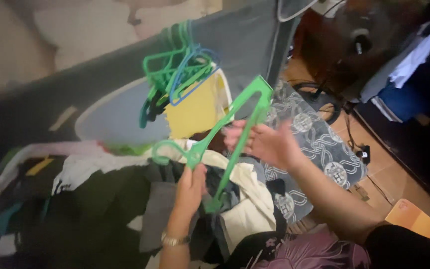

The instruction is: Sorting through a pile of laundry and separating clothes hangers inside a playpen.

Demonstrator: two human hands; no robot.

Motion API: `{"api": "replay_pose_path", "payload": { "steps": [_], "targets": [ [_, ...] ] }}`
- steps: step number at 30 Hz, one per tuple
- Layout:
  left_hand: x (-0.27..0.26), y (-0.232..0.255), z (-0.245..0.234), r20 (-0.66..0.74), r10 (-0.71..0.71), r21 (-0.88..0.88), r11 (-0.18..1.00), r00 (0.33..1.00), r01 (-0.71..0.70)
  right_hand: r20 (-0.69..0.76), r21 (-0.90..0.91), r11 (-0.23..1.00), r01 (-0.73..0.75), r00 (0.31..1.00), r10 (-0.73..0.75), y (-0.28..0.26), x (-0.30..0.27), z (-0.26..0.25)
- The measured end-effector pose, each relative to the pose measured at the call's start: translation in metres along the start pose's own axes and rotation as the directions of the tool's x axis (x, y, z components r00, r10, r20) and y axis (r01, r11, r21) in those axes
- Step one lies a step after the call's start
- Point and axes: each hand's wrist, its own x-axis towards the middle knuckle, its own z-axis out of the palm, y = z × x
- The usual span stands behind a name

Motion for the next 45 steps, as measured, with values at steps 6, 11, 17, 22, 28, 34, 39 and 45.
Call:
{"api": "replay_pose_path", "payload": {
  "steps": [6,11,17,22,28,34,39,45],
  "targets": [
    [0.010,0.053,0.064,-0.095,0.635,0.521,0.688,0.767,-0.505,-0.340,-0.853,0.521,-0.011,0.769,-0.540,0.049,-0.013,-0.041],
    [-0.010,0.127,0.072,-0.008,0.089,0.320,0.944,0.996,-0.082,-0.184,-0.811,0.585,-0.016,0.956,-0.229,0.075,-0.023,-0.047],
    [-0.019,0.169,0.078,-0.132,0.346,0.733,0.665,0.929,-0.143,0.214,-0.953,0.149,0.263,0.935,-0.283,0.055,-0.003,0.025],
    [-0.023,0.224,0.019,-0.325,0.429,0.775,0.632,0.843,-0.023,0.232,-0.959,0.061,0.278,0.888,-0.397,0.135,0.000,-0.065],
    [-0.055,0.242,-0.004,-0.474,0.533,0.693,0.717,0.701,-0.076,0.352,-0.933,-0.292,0.210,0.692,-0.630,0.138,0.003,-0.079],
    [-0.054,0.228,-0.022,-0.543,0.359,0.578,0.815,0.759,0.028,-0.091,-0.976,0.212,-0.057,0.984,-0.155,0.115,0.015,-0.121],
    [-0.006,0.156,-0.009,-0.212,0.303,0.751,0.659,0.929,-0.044,-0.020,-0.613,0.662,-0.432,0.846,0.533,0.087,0.007,-0.099],
    [0.015,0.151,0.008,-0.319,0.291,0.433,0.891,0.902,-0.135,0.087,-0.285,0.572,-0.769,0.573,0.815,0.100,-0.034,-0.159]
  ]
}}
